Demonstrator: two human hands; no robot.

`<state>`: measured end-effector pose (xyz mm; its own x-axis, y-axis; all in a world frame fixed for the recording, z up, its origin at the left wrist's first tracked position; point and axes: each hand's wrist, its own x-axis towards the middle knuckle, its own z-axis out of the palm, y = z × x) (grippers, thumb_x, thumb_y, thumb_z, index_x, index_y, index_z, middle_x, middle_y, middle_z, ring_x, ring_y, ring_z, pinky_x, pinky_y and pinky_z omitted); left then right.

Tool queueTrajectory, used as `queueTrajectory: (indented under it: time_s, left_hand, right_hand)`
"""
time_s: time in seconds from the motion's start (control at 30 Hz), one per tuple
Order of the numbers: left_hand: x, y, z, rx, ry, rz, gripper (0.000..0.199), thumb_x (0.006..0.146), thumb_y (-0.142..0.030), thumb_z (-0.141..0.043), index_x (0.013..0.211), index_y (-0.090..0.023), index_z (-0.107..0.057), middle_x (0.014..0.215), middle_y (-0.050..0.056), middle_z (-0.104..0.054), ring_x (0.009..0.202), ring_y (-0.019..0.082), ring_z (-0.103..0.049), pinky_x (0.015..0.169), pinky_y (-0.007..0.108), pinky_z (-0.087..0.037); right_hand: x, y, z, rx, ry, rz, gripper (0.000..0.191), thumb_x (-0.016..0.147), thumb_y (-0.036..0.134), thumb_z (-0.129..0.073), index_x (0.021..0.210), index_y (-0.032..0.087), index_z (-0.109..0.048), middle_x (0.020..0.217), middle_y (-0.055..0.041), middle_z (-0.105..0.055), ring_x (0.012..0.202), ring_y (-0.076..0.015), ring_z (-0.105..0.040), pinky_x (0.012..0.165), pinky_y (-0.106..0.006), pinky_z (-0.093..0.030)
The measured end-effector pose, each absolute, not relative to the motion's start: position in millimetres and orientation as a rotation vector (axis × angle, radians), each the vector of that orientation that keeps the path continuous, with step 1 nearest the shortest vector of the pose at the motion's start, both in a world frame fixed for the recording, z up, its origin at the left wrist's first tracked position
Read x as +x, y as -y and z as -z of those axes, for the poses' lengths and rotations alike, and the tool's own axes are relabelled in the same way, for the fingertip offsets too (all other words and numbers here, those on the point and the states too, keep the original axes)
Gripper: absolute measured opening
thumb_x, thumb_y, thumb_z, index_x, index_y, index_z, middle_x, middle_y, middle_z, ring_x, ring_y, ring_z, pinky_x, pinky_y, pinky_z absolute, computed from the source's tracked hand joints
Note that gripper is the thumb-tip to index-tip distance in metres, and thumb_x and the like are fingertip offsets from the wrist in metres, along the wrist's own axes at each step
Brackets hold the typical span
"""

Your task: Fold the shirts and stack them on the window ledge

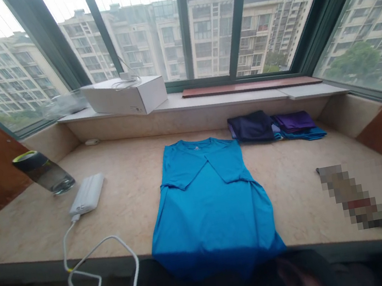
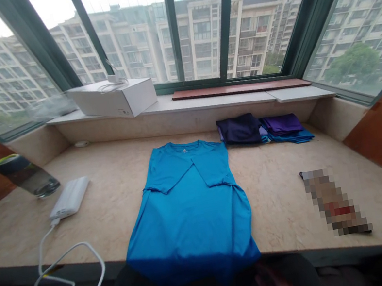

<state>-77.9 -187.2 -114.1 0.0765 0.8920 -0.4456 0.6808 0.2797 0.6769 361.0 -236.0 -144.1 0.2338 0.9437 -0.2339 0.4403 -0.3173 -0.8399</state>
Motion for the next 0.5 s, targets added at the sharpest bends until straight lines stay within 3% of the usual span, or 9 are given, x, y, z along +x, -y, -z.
queueTrajectory:
  time_s: [0.07,0.17,0.27,0.37,0.5]
  left_hand:
    - [-70.2,176.3,117.4,1.422,-1.747,-0.459,0.051,0.071,-0.065,-0.070,0.102,-0.024,-0.077,0.116,0.011,-0.075,0.122,0.040,-0.061,0.110,0.049,-0.044]
    - [-56.1,164.5,116.8,1.330,-1.645,-0.662,0.063,0.063,-0.062,-0.078,0.111,-0.021,-0.075,0.126,0.014,-0.072,0.129,0.042,-0.057,0.116,0.053,-0.036]
    - [-46.5,165.9,116.5,1.161,-1.424,-0.789,0.059,0.065,-0.060,-0.081,0.107,-0.019,-0.077,0.119,0.014,-0.075,0.122,0.042,-0.062,0.114,0.054,-0.039]
    - [-42.5,176.6,117.5,1.038,-1.321,-0.828,0.053,0.065,-0.058,-0.084,0.101,-0.019,-0.079,0.111,0.014,-0.077,0.118,0.043,-0.064,0.112,0.055,-0.042]
    - [-41.2,193.9,116.6,0.898,-1.252,-0.822,0.061,0.059,-0.058,-0.088,0.106,-0.020,-0.078,0.115,0.013,-0.076,0.119,0.044,-0.063,0.110,0.055,-0.044]
  right_hand:
    - [356.8,228.6,157.5,-1.861,1.250,-1.064,0.058,0.073,0.070,-0.059,0.103,0.024,-0.076,0.104,-0.0134,-0.078,0.100,-0.0338,-0.074,0.086,-0.037,-0.059]
    - [348.4,221.5,167.1,-1.808,1.235,-1.144,0.058,0.070,0.068,-0.063,0.101,0.021,-0.074,0.092,-0.0134,-0.079,0.090,-0.0345,-0.075,0.082,-0.041,-0.059]
    - [339.7,220.5,163.2,-1.767,1.244,-1.100,0.053,0.071,0.067,-0.066,0.096,0.021,-0.076,0.096,-0.0129,-0.079,0.093,-0.0370,-0.074,0.084,-0.045,-0.058]
    - [334.9,226.0,149.2,-1.725,1.258,-1.058,0.049,0.073,0.066,-0.067,0.093,0.023,-0.079,0.105,-0.0120,-0.078,0.108,-0.0396,-0.070,0.099,-0.049,-0.052]
    - [334.3,242.7,118.7,-1.766,1.144,-1.189,0.057,0.068,0.070,-0.068,0.094,0.021,-0.082,0.110,-0.0121,-0.078,0.117,-0.0411,-0.066,0.107,-0.050,-0.047]
